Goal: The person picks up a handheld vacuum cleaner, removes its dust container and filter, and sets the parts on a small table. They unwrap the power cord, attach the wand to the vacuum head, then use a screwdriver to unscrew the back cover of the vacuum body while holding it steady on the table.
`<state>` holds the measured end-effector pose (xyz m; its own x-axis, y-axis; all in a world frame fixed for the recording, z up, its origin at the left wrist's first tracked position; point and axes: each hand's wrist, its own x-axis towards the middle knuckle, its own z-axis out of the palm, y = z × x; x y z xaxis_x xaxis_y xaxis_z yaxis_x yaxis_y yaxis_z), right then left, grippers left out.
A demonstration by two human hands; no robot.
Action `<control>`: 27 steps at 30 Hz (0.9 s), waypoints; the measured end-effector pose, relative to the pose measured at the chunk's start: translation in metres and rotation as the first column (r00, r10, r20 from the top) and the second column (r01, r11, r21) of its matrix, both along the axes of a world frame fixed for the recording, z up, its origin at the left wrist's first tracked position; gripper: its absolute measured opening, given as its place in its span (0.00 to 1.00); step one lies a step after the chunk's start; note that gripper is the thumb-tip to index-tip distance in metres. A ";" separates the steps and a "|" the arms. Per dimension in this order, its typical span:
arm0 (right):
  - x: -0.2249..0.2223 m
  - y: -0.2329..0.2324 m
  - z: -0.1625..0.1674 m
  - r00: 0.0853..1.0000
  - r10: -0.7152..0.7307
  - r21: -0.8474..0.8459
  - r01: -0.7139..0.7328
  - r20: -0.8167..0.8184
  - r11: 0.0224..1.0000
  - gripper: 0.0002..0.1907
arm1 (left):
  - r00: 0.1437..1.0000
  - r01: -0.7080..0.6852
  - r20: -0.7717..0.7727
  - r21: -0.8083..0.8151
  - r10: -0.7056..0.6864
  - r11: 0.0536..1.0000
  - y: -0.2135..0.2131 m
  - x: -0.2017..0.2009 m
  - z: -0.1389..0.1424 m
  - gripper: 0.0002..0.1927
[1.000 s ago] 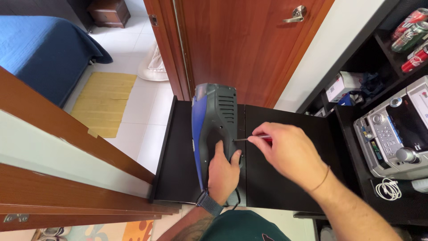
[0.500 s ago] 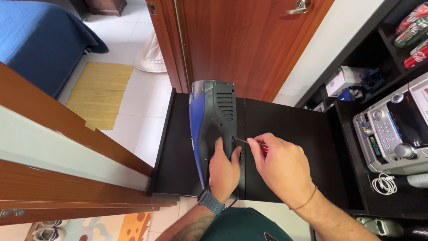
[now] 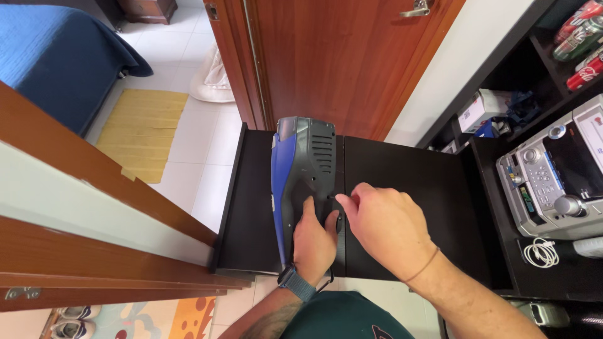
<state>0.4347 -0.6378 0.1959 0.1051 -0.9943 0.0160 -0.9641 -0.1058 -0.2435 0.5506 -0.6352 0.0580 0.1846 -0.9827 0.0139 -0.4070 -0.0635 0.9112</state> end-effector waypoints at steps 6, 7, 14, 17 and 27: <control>-0.006 -0.012 -0.008 0.920 0.389 -0.290 -0.358 0.056 0.888 0.09 | 1.000 -0.009 0.017 0.099 0.008 0.995 -0.003 0.007 -0.002 0.29; -0.009 -0.017 -0.006 0.888 0.458 -0.284 -0.432 0.029 0.856 0.08 | 1.000 -0.019 0.022 0.109 0.017 0.994 -0.004 0.008 -0.002 0.30; -0.018 -0.040 0.006 0.880 0.455 -0.020 -0.461 -0.134 0.887 0.17 | 0.999 0.013 0.042 0.219 -0.022 0.976 -0.003 0.006 -0.007 0.30; -0.005 -0.039 0.000 0.933 0.310 -0.016 -0.318 -0.184 0.948 0.20 | 0.999 0.020 0.032 0.183 -0.027 0.983 -0.005 0.003 -0.007 0.30; 0.000 -0.033 0.000 0.742 0.610 -0.116 -0.656 -0.277 0.745 0.08 | 1.000 0.002 -0.014 0.171 0.000 0.985 -0.006 0.010 -0.025 0.32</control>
